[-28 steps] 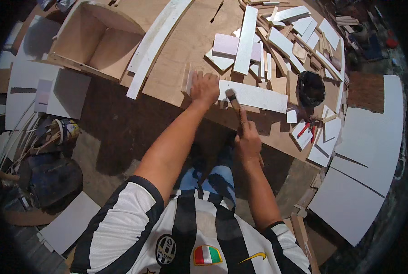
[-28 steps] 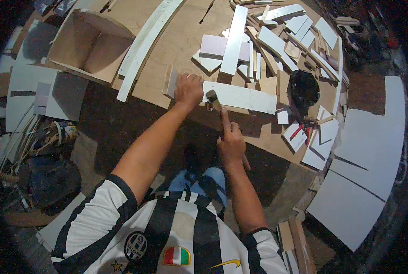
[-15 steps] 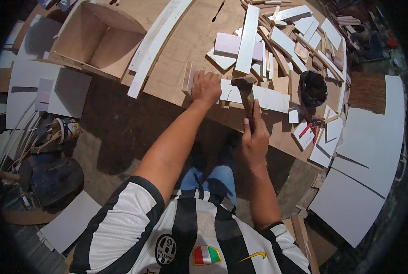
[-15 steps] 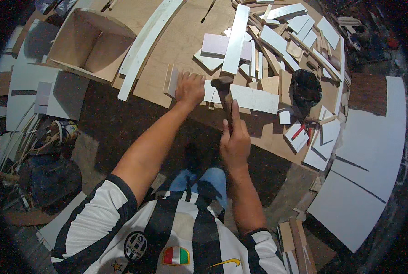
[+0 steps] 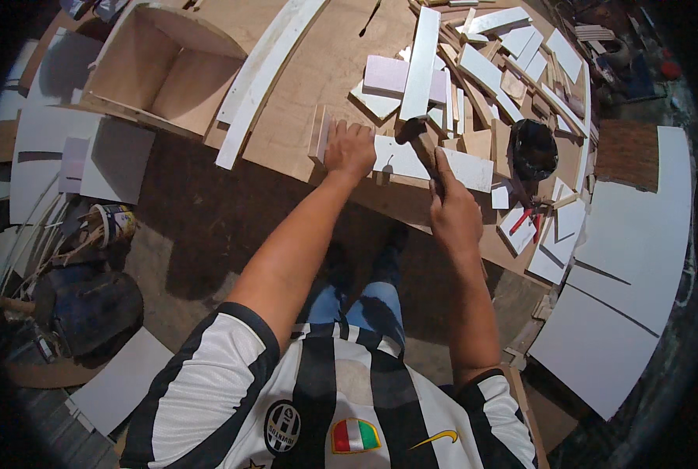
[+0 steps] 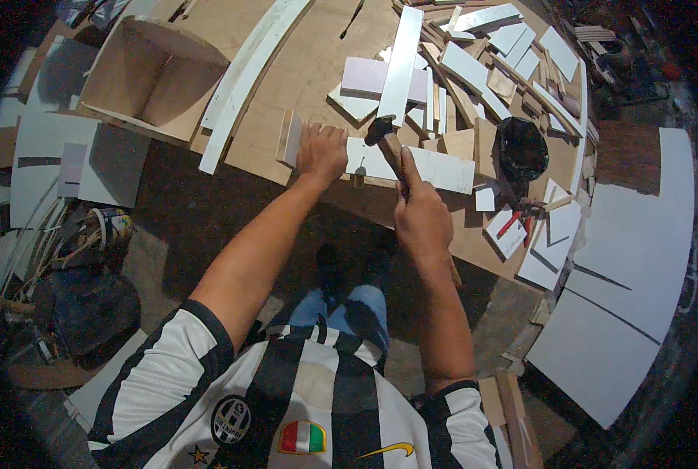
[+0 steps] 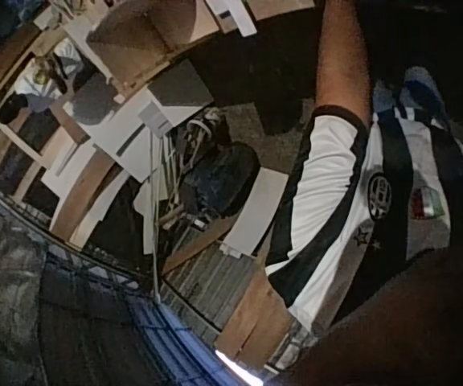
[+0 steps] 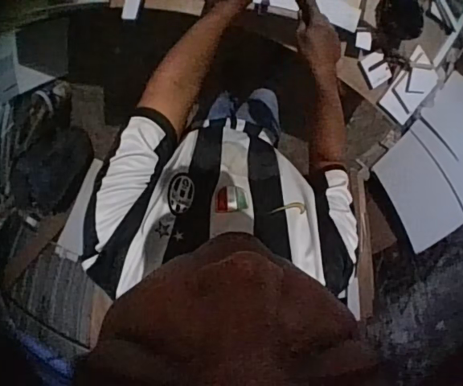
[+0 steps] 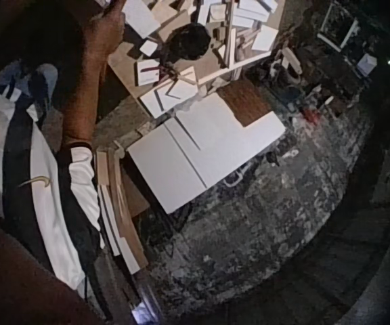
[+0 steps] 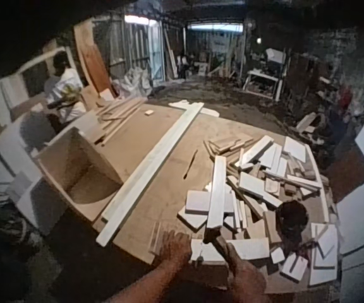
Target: The person assembles a wooden structure by positioning wood pieces together on a workbench, retrieving nails from a bag, and hammering the nails into the wood.
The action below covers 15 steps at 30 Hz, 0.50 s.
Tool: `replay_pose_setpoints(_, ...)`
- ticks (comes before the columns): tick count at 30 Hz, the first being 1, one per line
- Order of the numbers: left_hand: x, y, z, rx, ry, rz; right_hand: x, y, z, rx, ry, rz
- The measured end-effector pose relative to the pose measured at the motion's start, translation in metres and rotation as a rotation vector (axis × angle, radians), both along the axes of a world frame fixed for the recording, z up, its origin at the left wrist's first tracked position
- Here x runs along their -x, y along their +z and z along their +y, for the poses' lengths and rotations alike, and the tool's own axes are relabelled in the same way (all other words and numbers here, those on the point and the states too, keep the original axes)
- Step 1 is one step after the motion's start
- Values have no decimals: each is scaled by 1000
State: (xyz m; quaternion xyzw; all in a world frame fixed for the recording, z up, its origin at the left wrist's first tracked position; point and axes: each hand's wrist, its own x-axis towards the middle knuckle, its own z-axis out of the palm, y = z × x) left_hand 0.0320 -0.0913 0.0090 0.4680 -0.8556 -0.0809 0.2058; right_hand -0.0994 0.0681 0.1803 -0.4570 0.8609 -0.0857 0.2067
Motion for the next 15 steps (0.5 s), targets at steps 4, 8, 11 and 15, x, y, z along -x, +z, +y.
replay_pose_setpoints(4, -1, -2, -2, -6, -12, -11, 2, -12, 7, -34, 94, 10)
replay_pose_setpoints(8, -2, -5, -1, 26, 11, 2, -11, -13, 18, 145, 104, 15)
replay_pose_setpoints(11, 2, -1, 1, 20, 7, 11, -14, -27, 27, 116, 107, 47)
replay_pose_setpoints(15, -1, 0, 0, -11, 4, -10, -18, -35, 33, 214, 76, 60)
